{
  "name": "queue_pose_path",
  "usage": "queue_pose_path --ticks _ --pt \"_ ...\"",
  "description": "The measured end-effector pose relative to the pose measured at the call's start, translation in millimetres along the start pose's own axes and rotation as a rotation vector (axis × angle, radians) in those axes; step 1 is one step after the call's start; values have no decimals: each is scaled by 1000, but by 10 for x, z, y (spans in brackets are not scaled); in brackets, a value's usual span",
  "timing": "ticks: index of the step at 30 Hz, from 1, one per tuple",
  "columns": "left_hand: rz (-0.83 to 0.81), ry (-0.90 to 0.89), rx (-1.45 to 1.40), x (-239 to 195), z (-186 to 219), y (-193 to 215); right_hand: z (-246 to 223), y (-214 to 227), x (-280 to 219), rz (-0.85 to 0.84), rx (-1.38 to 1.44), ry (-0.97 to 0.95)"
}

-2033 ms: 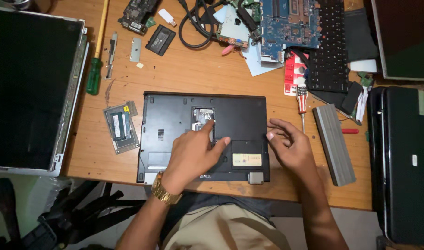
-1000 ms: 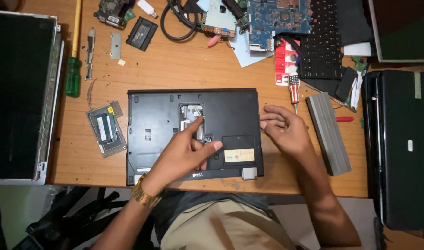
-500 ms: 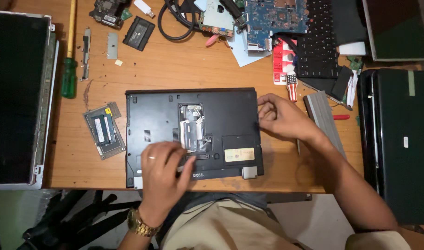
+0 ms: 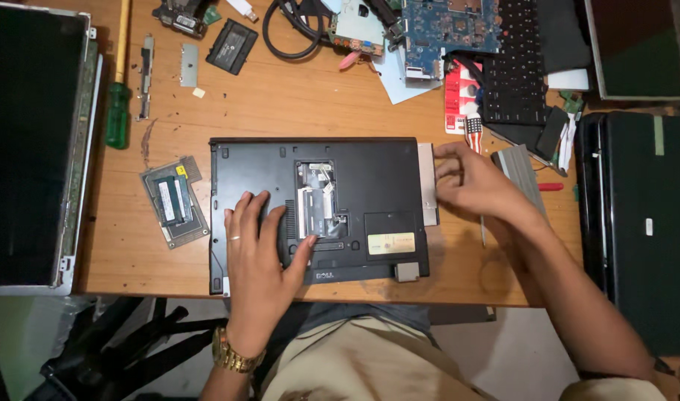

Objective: The person removes the back cover of a Dell laptop using a screwdriver, then detaches and removes the hard drive and optical drive from the chassis. The removed components are placed on the workbench.

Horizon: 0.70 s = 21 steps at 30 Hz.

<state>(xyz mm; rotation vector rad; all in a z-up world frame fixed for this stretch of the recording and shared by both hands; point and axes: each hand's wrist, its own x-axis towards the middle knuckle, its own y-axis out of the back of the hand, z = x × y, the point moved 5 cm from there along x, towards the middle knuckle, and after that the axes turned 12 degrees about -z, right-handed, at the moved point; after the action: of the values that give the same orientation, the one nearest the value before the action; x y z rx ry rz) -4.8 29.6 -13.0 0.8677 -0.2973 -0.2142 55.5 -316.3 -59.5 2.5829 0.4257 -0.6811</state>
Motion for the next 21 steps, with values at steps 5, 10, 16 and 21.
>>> queue_pose_path --ticks 5,10,16,21 --pt "-4 -3 10 28 23 -9 4 -16 -23 -119 291 44" --pt "-43 -6 118 45 43 -41 114 -84 -33 39 311 -15" --pt "-62 0 186 57 34 -49 269 47 4 63 318 35" --pt "-57 18 163 35 -3 -43 467 114 -13 76 349 53"
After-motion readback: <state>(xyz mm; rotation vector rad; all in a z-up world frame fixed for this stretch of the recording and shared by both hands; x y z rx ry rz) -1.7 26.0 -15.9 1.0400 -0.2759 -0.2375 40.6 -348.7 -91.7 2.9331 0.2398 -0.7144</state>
